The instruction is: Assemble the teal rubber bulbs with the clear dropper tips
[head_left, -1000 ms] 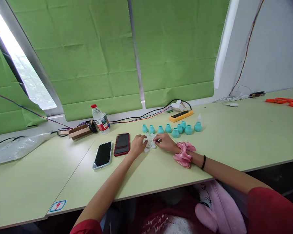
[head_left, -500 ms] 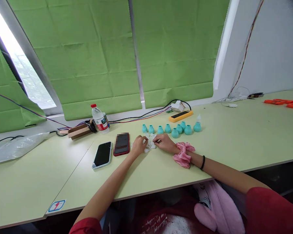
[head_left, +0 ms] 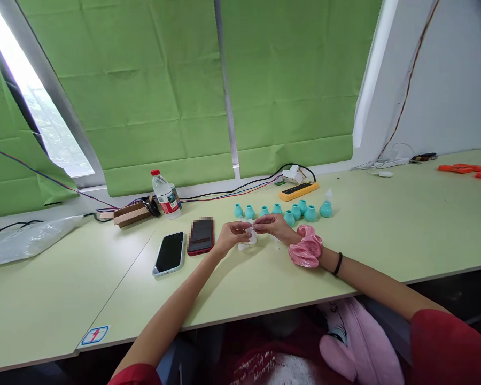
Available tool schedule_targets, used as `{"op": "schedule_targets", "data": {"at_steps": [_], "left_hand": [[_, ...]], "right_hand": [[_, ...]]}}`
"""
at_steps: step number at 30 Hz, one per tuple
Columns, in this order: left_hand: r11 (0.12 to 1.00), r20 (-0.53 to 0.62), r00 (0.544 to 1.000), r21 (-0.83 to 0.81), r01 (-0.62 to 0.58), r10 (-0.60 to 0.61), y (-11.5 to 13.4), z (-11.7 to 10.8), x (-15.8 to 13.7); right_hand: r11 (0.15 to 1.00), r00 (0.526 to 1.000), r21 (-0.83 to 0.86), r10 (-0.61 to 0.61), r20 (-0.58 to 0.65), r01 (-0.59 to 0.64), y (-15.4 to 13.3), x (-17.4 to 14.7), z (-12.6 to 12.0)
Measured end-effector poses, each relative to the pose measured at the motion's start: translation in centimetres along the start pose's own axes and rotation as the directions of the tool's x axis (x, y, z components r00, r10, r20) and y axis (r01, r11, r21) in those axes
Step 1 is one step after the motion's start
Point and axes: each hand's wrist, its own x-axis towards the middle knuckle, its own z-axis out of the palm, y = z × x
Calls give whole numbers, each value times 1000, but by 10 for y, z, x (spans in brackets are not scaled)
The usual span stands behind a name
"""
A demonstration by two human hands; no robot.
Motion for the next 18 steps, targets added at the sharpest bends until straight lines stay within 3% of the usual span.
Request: {"op": "schedule_targets", "data": {"at_steps": [4, 12, 18], "left_hand": [[984, -42, 997, -174, 49, -57, 1, -3, -1], [979, 23, 998, -191, 68, -65, 3, -4, -1], [979, 11, 996, -184, 87, -86, 2, -5, 1]], "right_hand": [[996, 999, 77, 43, 23, -45, 1, 1, -2], [999, 1000, 41, -3, 3, 3, 0, 0, 0], [976, 980, -140, -180, -87, 167, -3, -4, 7]]}}
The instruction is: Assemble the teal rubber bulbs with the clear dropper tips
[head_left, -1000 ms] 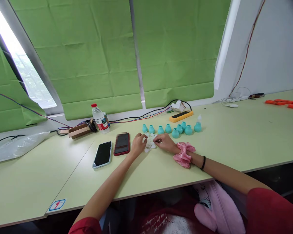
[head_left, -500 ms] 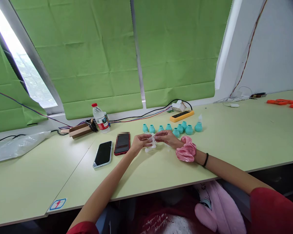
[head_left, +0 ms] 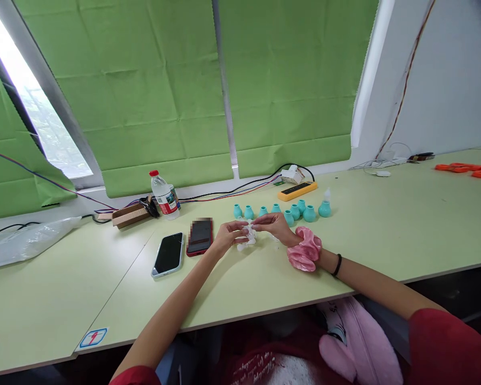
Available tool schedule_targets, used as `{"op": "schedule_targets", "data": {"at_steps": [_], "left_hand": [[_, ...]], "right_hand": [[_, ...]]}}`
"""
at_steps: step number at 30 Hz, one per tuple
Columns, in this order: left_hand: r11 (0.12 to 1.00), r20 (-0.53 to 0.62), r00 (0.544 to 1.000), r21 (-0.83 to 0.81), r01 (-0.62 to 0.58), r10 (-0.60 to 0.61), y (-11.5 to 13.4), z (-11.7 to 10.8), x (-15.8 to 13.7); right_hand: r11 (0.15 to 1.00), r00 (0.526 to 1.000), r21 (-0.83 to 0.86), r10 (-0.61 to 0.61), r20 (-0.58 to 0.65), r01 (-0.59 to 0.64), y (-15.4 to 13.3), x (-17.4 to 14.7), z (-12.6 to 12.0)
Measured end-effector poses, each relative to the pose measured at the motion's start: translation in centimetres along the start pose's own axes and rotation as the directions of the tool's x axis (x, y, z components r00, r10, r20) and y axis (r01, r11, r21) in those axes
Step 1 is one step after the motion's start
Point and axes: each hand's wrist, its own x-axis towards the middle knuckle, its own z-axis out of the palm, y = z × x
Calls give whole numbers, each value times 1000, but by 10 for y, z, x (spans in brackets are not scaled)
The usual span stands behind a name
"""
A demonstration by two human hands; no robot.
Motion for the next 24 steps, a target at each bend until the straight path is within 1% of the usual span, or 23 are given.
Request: {"op": "schedule_targets", "data": {"at_steps": [3, 8, 15, 24], "left_hand": [[1000, -11, 1000, -4, 4, -4, -1, -1, 1], [1000, -21, 1000, -8, 6, -6, -2, -2, 1], [999, -32, 999, -43, 5, -7, -3, -3, 2], [999, -53, 999, -46, 12, -14, -4, -4, 2]], "right_hand": [[994, 997, -76, -78, -1, 78, 1, -2, 2], [979, 989, -141, -144, 26, 146, 3, -4, 4], [945, 968, -225, -250, -23, 239, -1, -10, 9], [894, 950, -343, -311, -11, 289, -3, -12, 10]]}}
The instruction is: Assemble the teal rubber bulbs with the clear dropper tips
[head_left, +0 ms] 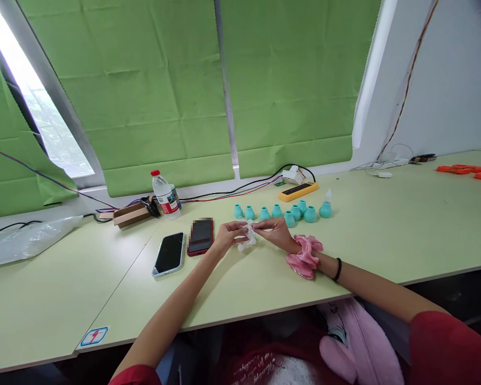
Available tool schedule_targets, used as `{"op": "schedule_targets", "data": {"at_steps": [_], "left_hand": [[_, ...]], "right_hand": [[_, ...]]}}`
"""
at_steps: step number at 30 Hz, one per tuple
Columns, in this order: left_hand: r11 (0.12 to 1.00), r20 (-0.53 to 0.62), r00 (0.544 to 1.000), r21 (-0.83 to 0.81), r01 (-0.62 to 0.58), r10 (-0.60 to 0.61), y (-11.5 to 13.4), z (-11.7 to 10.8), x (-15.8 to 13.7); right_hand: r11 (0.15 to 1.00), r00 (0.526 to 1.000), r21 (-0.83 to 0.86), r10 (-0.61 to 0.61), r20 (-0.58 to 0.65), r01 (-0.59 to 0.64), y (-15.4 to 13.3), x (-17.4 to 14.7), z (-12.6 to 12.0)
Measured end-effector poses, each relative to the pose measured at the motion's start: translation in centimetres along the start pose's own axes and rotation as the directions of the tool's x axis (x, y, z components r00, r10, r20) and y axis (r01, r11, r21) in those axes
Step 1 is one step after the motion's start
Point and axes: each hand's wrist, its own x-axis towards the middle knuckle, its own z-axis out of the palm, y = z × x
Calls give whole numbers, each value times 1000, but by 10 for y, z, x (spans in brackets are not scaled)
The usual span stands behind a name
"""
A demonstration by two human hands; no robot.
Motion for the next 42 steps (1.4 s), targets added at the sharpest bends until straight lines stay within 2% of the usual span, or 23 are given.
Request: {"op": "schedule_targets", "data": {"at_steps": [8, 13, 26, 33, 38, 42], "left_hand": [[1000, -16, 1000, -21, -1, 0, -1, 0, 0], [1000, -26, 1000, -23, 0, -1, -1, 1, 1], [1000, -17, 1000, -25, 4, -4, -2, -1, 2], [1000, -73, 997, -15, 8, -9, -2, -1, 1], [1000, -96, 995, -9, 13, -14, -1, 2, -1], [999, -117, 993, -32, 29, -33, -2, 3, -1]], "right_hand": [[987, 995, -126, -96, 37, 100, 2, -1, -2], [980, 993, -180, -64, 95, 80, 7, -2, -3], [978, 992, -185, -79, 99, 97, 1, -3, -1], [975, 989, -179, -118, 88, 132, 0, -3, 1], [990, 989, -116, -67, 133, 82, 0, -3, 1], [999, 990, -42, 22, 138, -16, 0, -3, 0]]}}
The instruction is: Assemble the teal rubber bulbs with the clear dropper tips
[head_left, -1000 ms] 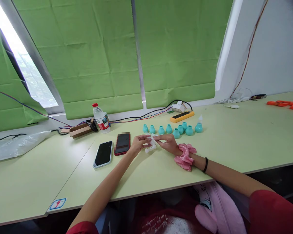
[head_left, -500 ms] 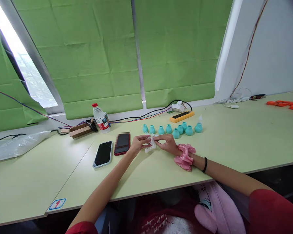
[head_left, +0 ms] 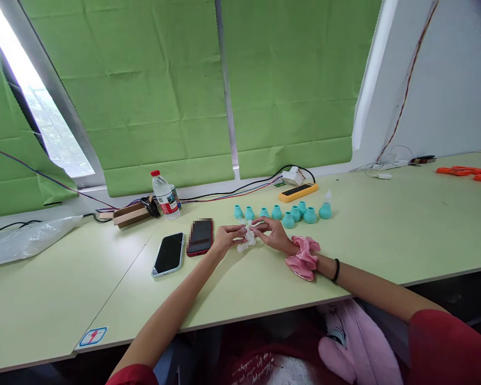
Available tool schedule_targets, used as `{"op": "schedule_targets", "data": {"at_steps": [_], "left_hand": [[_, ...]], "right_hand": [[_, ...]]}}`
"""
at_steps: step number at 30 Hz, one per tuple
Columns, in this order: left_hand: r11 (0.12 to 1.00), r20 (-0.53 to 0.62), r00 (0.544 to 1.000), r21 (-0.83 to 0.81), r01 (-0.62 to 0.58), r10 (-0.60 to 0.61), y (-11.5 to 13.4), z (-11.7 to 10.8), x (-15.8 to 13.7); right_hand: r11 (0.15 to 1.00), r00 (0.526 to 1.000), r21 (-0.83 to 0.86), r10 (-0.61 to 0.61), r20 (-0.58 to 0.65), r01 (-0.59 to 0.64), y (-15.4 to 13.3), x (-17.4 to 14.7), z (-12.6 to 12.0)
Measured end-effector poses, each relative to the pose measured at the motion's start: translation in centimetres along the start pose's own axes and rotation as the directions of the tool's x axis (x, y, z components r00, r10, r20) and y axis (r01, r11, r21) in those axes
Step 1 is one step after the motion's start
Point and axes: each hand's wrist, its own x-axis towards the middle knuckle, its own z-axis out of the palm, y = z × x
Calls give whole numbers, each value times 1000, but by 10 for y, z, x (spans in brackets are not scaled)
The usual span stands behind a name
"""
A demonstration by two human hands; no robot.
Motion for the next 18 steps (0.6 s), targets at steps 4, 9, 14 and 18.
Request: {"op": "schedule_targets", "data": {"at_steps": [4, 9, 14, 18], "left_hand": [[1000, -4, 1000, -27, 4, -4, -2, -1, 1], [997, 6, 1000, -78, 20, -19, -4, -1, 4], [974, 89, 994, -224, -45, 67, -4, 1, 5], [959, 72, 991, -267, -91, 114, 1, 3, 1]], "right_hand": [[995, 997, 70, 70, 19, -71, 0, 0, 0], [961, 985, 219, 168, 30, -170, 2, 6, -2], [947, 981, 289, 171, -89, -139, -5, 9, -4], [996, 998, 75, 47, -37, -44, -13, 3, -1]]}}
